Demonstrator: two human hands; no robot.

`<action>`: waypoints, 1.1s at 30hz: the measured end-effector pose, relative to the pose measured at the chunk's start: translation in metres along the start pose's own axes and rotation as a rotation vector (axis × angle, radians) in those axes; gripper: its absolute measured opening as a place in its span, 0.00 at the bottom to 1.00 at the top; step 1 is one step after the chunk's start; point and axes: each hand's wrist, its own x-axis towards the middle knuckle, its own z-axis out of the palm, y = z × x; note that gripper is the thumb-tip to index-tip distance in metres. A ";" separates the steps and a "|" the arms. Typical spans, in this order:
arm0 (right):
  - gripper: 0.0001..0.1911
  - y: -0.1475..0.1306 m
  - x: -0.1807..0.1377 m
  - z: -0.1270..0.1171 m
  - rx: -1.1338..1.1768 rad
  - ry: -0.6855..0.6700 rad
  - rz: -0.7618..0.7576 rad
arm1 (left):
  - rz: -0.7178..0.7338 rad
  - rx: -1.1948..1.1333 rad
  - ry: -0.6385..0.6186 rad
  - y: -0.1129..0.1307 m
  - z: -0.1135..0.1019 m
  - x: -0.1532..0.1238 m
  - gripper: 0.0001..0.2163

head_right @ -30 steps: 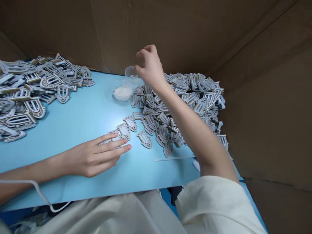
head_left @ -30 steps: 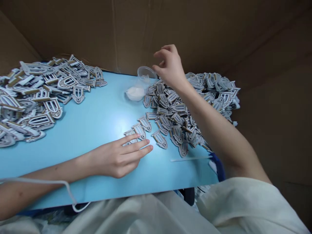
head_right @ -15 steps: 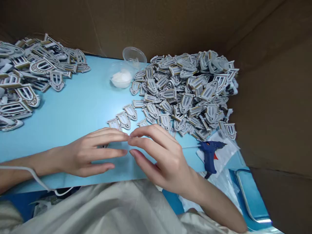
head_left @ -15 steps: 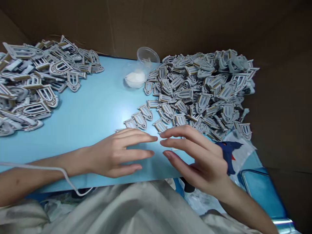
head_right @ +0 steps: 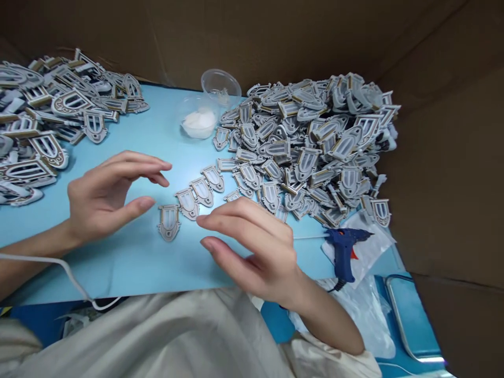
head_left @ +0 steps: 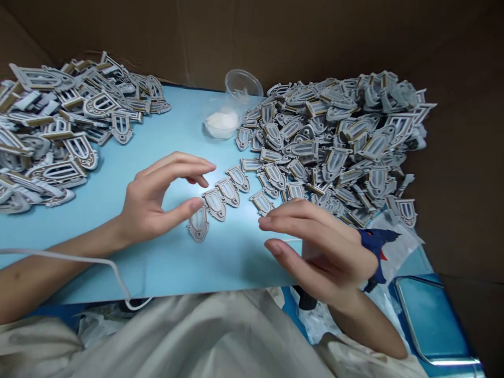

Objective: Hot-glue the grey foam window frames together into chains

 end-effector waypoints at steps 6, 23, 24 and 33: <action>0.11 0.010 0.001 0.009 0.281 0.015 0.196 | 0.076 -0.022 -0.062 0.015 0.012 0.004 0.12; 0.18 0.012 -0.016 0.049 1.238 -0.066 0.990 | 0.137 0.023 -0.097 0.030 0.026 0.000 0.06; 0.18 0.011 -0.016 0.048 1.262 -0.057 0.988 | 0.103 -0.031 -0.088 0.027 0.026 0.000 0.06; 0.24 0.019 -0.015 0.033 1.243 0.069 1.019 | -0.287 -0.289 0.008 0.008 0.023 0.000 0.12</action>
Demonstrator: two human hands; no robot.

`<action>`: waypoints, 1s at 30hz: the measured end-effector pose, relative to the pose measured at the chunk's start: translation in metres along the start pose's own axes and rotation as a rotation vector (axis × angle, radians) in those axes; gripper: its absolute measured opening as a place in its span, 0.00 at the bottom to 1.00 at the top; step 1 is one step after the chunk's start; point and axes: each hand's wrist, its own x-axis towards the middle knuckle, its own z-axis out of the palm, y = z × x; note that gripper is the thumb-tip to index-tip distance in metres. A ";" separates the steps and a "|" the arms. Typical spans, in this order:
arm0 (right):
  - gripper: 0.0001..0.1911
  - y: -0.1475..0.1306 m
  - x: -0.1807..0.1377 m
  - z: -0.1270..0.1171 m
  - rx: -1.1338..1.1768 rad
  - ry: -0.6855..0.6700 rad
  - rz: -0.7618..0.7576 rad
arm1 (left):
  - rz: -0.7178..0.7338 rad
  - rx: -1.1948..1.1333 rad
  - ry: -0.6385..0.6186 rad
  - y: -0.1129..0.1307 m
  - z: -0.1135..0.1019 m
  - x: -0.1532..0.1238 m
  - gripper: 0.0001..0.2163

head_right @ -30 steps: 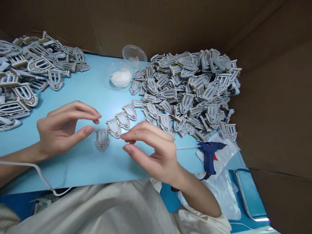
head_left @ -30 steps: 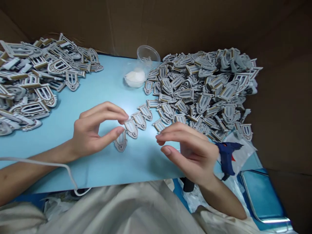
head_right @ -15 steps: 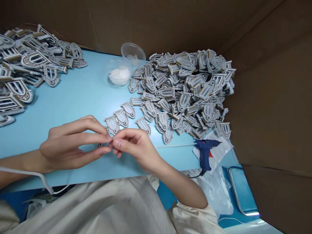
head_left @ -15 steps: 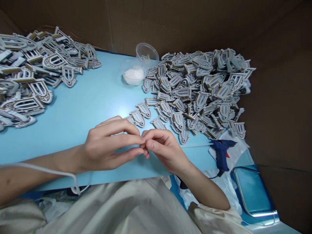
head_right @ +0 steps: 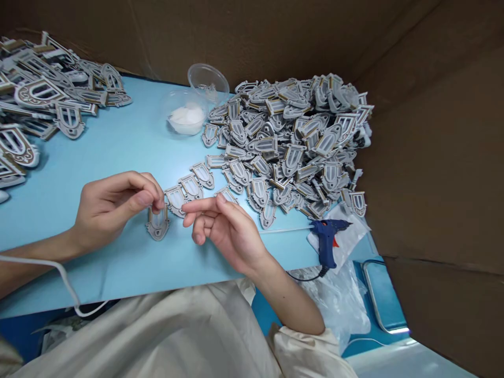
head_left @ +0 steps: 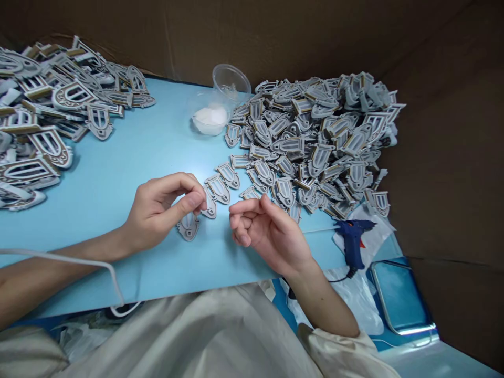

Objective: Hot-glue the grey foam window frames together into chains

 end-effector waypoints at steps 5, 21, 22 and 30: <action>0.23 -0.004 -0.003 -0.007 -0.025 -0.012 -0.051 | 0.000 -0.033 -0.022 0.002 0.001 0.000 0.16; 0.09 -0.043 -0.020 -0.006 -0.920 0.320 -0.731 | 0.060 0.270 0.116 -0.026 -0.011 0.004 0.06; 0.09 -0.049 -0.022 -0.002 -1.010 0.292 -0.746 | 0.057 0.286 0.113 -0.028 -0.012 0.004 0.05; 0.08 -0.060 0.004 0.001 -1.621 0.265 -0.893 | -0.082 0.655 -0.063 -0.037 -0.012 -0.001 0.20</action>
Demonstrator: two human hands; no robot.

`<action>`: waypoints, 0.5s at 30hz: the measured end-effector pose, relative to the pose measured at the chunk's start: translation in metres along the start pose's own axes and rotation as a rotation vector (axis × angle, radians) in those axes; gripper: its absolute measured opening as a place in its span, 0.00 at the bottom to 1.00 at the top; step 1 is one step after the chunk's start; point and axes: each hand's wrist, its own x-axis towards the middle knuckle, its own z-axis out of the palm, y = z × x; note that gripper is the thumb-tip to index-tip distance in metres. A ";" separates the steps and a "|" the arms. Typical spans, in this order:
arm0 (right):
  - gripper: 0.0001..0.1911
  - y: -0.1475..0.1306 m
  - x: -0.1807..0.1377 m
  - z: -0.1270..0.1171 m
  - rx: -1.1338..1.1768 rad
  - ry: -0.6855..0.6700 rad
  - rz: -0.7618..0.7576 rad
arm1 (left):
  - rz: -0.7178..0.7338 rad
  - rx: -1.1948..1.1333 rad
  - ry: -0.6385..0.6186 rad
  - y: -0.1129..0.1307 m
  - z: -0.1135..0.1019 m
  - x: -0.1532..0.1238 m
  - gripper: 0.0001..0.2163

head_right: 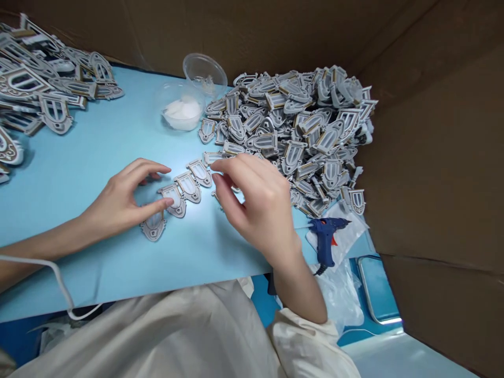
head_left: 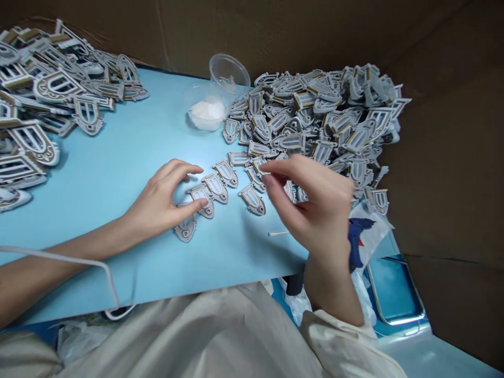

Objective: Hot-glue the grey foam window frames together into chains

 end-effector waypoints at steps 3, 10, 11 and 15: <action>0.05 0.015 -0.001 0.020 -0.124 -0.233 0.111 | -0.036 0.129 -0.113 0.001 0.004 -0.006 0.35; 0.04 0.017 -0.009 0.044 -0.020 -0.376 0.203 | -0.028 -0.159 -0.081 0.010 0.003 -0.011 0.25; 0.05 0.016 -0.009 0.046 0.022 -0.331 0.192 | -0.031 -0.249 -0.070 0.011 0.002 -0.011 0.23; 0.07 0.013 -0.009 0.054 0.231 -0.207 0.138 | -0.033 -0.553 -0.054 0.011 -0.001 -0.009 0.22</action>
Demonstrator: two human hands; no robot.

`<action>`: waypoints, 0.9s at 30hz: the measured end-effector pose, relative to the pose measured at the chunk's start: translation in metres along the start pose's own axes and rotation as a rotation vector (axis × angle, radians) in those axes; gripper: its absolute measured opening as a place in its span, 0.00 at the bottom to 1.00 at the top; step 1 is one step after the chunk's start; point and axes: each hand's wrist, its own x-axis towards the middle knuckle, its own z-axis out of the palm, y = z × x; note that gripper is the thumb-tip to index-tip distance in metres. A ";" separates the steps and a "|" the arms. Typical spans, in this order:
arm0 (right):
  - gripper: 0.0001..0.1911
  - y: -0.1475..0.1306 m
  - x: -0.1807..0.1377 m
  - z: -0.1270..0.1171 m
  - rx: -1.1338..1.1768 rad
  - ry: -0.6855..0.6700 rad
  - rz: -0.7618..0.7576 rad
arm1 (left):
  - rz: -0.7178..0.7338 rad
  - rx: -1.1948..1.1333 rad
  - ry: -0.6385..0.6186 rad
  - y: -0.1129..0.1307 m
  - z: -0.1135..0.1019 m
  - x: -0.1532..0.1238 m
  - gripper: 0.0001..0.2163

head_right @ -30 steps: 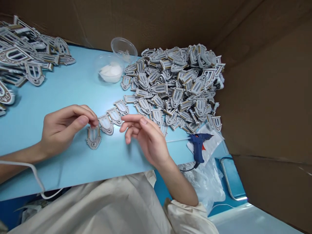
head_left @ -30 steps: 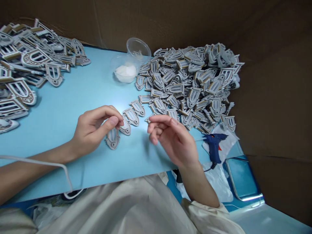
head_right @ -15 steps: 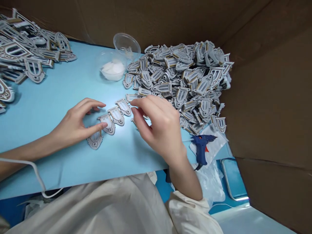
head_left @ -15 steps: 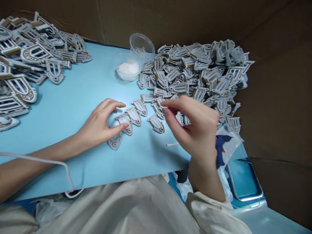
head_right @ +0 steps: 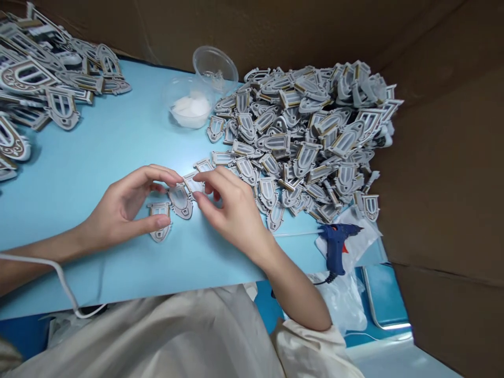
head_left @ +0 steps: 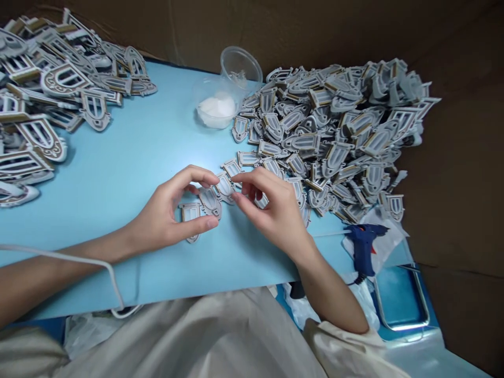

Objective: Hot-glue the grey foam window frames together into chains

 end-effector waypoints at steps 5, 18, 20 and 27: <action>0.07 -0.001 0.000 0.010 0.091 0.098 -0.087 | -0.048 -0.319 -0.052 0.004 0.002 -0.001 0.21; 0.07 -0.003 -0.001 0.023 -0.115 0.273 -0.329 | -0.167 -0.531 -0.135 0.008 0.004 -0.005 0.23; 0.06 -0.004 -0.001 0.024 -0.113 0.311 -0.356 | -0.169 -0.571 -0.135 0.008 0.006 -0.005 0.24; 0.05 -0.004 -0.002 0.028 -0.254 0.494 -0.451 | -0.368 -0.865 -0.116 0.018 0.009 -0.005 0.28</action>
